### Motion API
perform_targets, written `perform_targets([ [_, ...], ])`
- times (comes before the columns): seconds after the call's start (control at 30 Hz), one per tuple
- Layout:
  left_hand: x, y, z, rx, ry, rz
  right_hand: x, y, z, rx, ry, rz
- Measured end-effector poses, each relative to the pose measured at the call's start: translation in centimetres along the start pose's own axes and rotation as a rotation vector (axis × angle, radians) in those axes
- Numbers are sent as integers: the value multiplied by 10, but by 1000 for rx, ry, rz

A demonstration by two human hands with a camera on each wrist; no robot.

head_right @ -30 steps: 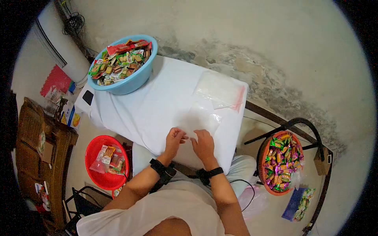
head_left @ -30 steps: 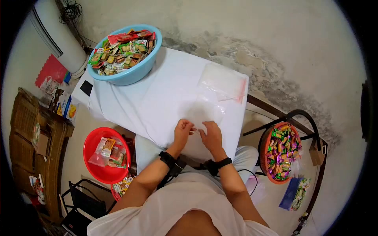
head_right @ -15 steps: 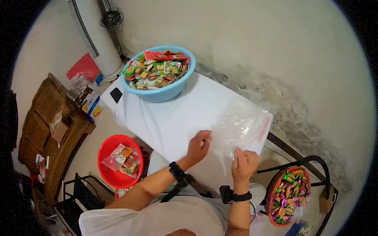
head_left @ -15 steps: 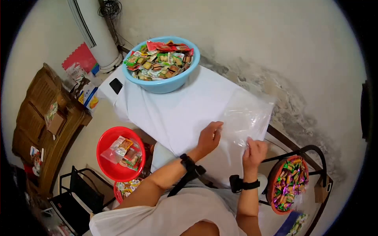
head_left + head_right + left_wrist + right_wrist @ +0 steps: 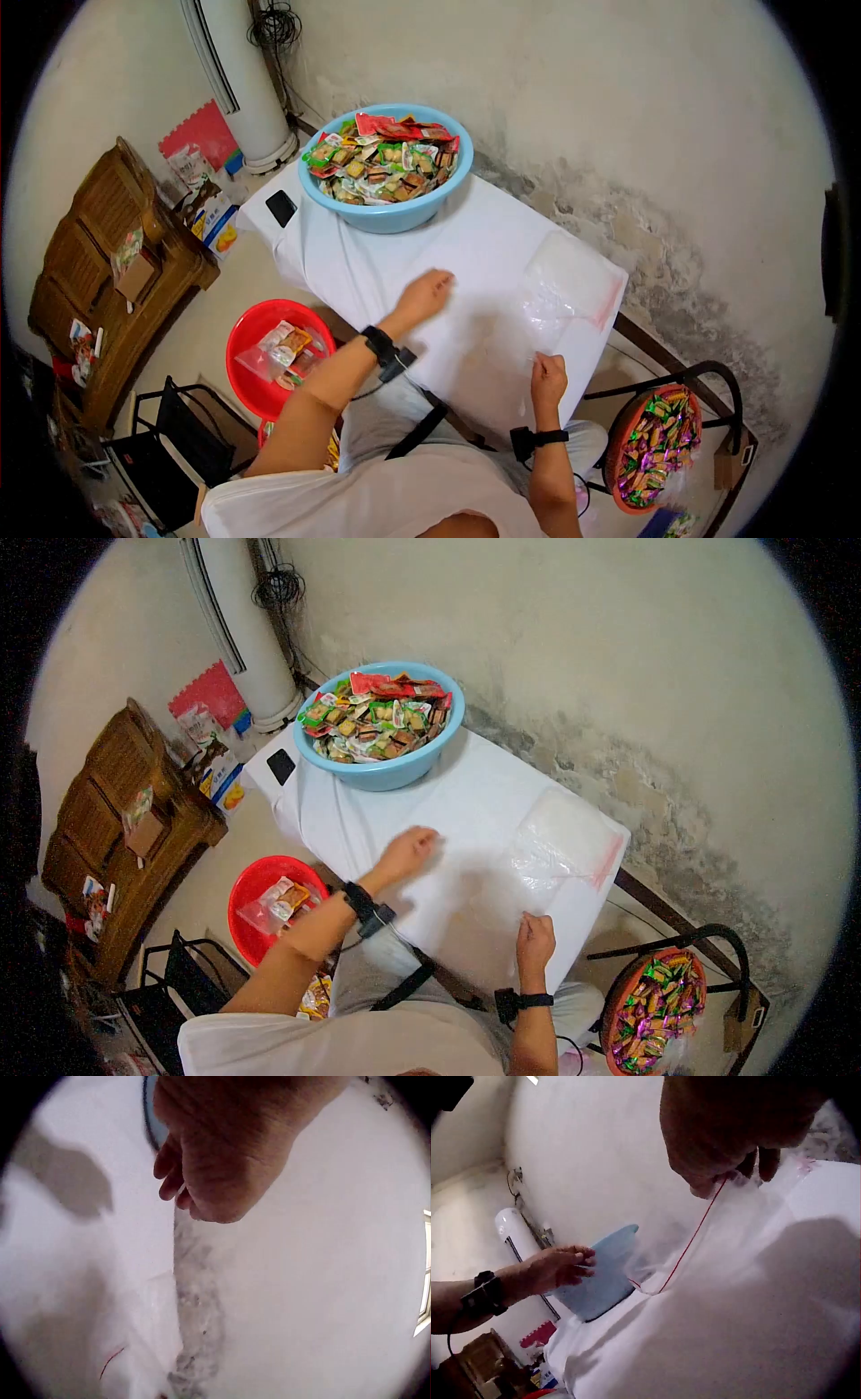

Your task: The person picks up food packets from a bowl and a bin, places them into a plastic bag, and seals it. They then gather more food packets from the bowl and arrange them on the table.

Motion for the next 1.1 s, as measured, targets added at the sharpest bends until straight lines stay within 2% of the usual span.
perform_targets([
  [0.07,20,-38,-23,-150,14,-9,0,2,0,11,7,-1],
  [0.13,32,-75,-40,-280,-23,-172,-5,11,7,72,35,-38],
  [0.17,35,-85,-50,-279,-19,-173,-5,12,10,68,36,-39],
  [0.23,26,-114,-66,-453,73,-326,6,16,9,92,6,-116],
  [0.27,30,-117,-78,-453,80,-324,7,16,7,125,66,-86],
  [0.37,36,-122,-113,-459,65,-320,4,16,5,105,44,-68],
  [0.43,35,-123,-135,-337,19,-256,5,15,3,110,63,-63],
  [0.47,68,-106,-157,-365,-12,-407,6,15,2,123,78,-62],
  [0.5,68,-108,-162,-364,-1,-401,7,13,1,112,81,-56],
  [0.57,83,-94,-177,-131,-121,-465,14,14,1,147,42,-17],
  [0.6,75,-93,-179,-100,-29,-520,16,11,1,138,43,-11],
  [0.63,75,-96,-182,-102,-19,-517,14,11,2,152,88,-19],
  [0.7,83,-80,-189,114,-20,-464,14,11,0,162,137,-23],
  [0.8,86,-81,-195,81,-20,-493,9,13,-1,195,201,-39],
  [0.97,83,-87,-188,-50,56,-551,9,25,2,230,121,-34],
  [1.03,69,-101,-185,-83,20,-346,9,27,4,232,125,-70],
  [1.1,78,-99,-188,-82,46,-329,10,29,6,231,132,-105],
])
Point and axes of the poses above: each hand's wrist, its own z-axis away from the middle knuckle, its own y-axis out of the palm, x = y × z, the point moved 9 cm from there along -z, towards the middle knuckle, and after that the axes turned 14 degrees about -z, right-handed, at the moved point
